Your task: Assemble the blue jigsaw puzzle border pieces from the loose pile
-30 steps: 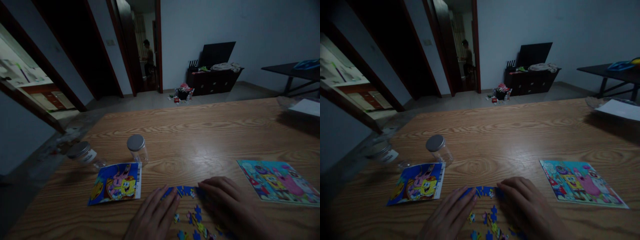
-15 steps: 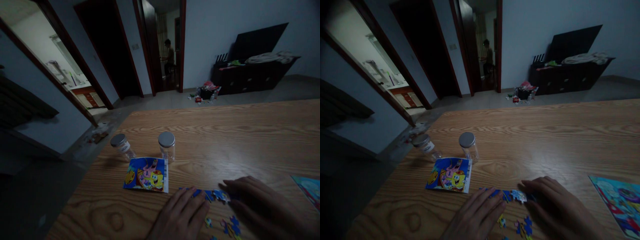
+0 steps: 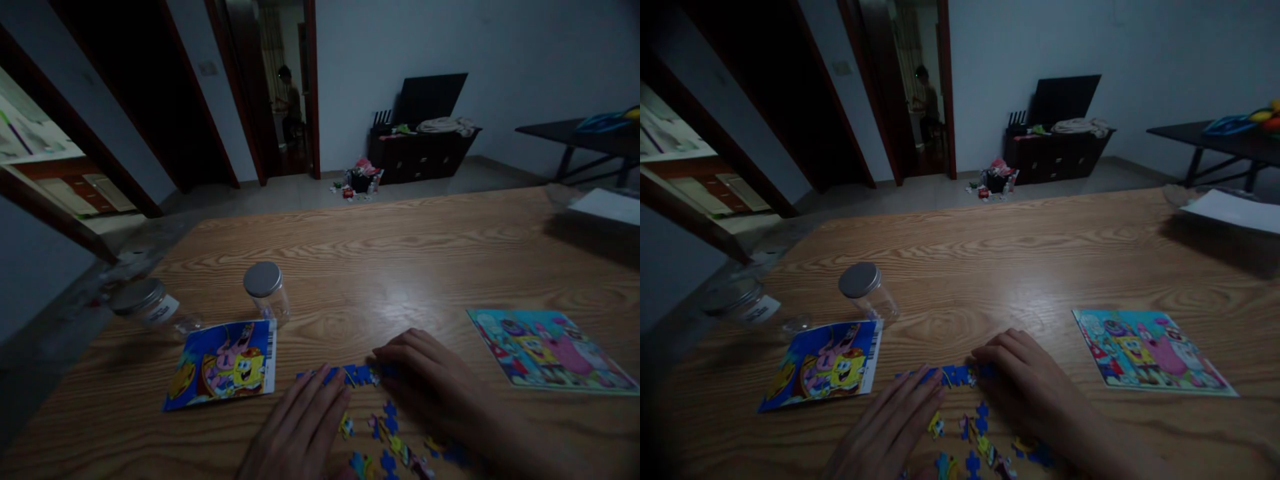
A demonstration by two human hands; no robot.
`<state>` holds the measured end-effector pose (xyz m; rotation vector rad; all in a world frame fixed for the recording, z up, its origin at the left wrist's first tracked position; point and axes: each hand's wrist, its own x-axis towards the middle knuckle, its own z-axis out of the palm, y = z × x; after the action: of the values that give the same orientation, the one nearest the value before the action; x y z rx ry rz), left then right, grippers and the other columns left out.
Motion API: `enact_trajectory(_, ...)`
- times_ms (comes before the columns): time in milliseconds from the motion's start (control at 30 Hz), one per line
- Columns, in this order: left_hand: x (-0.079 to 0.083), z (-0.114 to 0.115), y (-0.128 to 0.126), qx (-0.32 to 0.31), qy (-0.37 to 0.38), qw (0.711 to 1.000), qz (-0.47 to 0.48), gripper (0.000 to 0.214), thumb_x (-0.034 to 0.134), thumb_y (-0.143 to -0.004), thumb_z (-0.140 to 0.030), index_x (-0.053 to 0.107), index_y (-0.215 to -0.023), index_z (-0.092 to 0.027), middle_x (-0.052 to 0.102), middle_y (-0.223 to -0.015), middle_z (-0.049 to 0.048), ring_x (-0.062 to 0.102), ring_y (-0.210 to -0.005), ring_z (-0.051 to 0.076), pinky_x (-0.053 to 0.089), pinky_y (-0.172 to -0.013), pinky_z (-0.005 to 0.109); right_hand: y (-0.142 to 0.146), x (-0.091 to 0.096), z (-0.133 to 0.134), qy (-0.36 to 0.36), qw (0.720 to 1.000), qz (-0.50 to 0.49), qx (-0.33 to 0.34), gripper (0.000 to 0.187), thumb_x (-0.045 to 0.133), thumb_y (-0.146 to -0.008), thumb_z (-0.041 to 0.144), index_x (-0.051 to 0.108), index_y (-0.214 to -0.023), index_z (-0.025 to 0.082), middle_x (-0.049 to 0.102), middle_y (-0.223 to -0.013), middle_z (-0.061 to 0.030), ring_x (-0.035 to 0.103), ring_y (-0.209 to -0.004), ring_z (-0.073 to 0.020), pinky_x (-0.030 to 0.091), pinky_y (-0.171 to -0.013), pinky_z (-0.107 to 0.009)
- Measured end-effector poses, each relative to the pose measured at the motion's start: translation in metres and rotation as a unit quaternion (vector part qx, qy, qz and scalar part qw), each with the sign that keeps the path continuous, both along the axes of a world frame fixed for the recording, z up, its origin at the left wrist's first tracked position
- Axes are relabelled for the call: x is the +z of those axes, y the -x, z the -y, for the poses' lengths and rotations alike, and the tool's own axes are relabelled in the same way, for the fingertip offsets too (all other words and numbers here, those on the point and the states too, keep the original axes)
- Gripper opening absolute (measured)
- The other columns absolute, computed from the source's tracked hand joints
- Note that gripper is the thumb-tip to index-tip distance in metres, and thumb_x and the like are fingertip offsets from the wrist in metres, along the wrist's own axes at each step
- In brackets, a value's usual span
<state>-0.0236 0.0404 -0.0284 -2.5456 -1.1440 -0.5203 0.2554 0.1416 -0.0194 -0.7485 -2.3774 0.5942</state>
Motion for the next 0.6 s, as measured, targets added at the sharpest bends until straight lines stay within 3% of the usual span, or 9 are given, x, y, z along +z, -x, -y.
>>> enact_trajectory(400,0.003,-0.002,-0.001,-0.004,-0.017,1.000,0.007,0.052,0.037,-0.114,-0.049,0.067,-0.140,-0.016,0.067,-0.147,0.0015,0.056,-0.141,0.016,0.035,-0.127,0.029,-0.001,0.000,0.003,-0.010,1.000,0.011,-0.001,0.024,0.061,-0.105,0.019,0.060,-0.129,0.022,0.070,-0.108,-0.0078,0.064,-0.098,-0.0226,0.053,-0.083,-0.037)
enact_trajectory(600,0.004,-0.003,-0.002,0.006,-0.013,1.000,0.004,0.051,0.036,-0.115,-0.049,0.069,-0.136,-0.016,0.069,-0.145,0.0009,0.057,-0.140,0.013,0.022,-0.131,0.028,-0.005,0.015,0.005,0.073,0.997,0.009,0.009,0.028,0.057,-0.104,0.018,0.058,-0.132,0.023,0.067,-0.116,-0.0091,0.062,-0.106,-0.0226,0.054,-0.089,-0.038)
